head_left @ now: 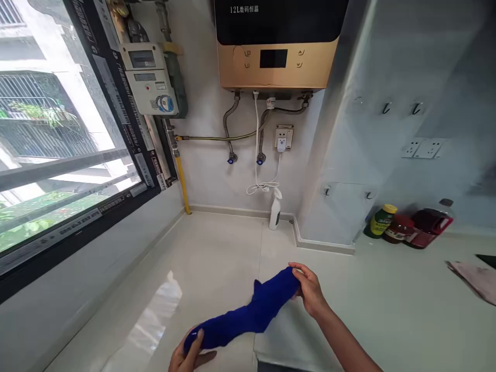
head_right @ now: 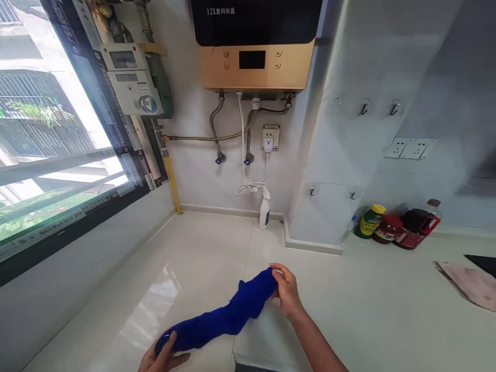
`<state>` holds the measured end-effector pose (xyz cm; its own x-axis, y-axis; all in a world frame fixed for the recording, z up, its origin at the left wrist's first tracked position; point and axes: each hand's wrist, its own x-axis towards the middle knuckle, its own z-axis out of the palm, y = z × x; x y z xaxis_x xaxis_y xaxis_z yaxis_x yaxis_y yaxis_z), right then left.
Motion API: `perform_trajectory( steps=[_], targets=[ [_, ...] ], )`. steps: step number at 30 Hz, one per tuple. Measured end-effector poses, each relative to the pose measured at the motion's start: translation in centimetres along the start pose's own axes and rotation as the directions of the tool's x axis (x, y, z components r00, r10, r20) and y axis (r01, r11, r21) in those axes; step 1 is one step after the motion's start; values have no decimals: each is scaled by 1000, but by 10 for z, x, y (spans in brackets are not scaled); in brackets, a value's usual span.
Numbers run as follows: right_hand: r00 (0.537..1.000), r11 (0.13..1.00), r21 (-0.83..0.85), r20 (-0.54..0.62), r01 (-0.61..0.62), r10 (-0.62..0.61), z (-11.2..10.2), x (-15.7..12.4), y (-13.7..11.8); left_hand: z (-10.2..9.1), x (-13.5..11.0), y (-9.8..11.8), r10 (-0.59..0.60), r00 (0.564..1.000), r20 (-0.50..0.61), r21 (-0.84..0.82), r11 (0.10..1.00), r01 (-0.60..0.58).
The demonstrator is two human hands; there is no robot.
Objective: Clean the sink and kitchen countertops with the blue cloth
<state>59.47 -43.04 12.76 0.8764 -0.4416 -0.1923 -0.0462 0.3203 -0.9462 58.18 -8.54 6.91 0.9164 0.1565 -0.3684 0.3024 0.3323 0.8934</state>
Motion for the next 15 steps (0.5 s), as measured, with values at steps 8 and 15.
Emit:
perform_trajectory(
  steps=[8,15],
  targets=[
    [973,977,30,-97,213,-209,-10,22,-40,74,25,46,143,985,99,-239,964,-116],
    [966,877,-424,-15,227,-258,-100,6,-5,104,49,33,533,829,167,419,723,-549]
  ],
)
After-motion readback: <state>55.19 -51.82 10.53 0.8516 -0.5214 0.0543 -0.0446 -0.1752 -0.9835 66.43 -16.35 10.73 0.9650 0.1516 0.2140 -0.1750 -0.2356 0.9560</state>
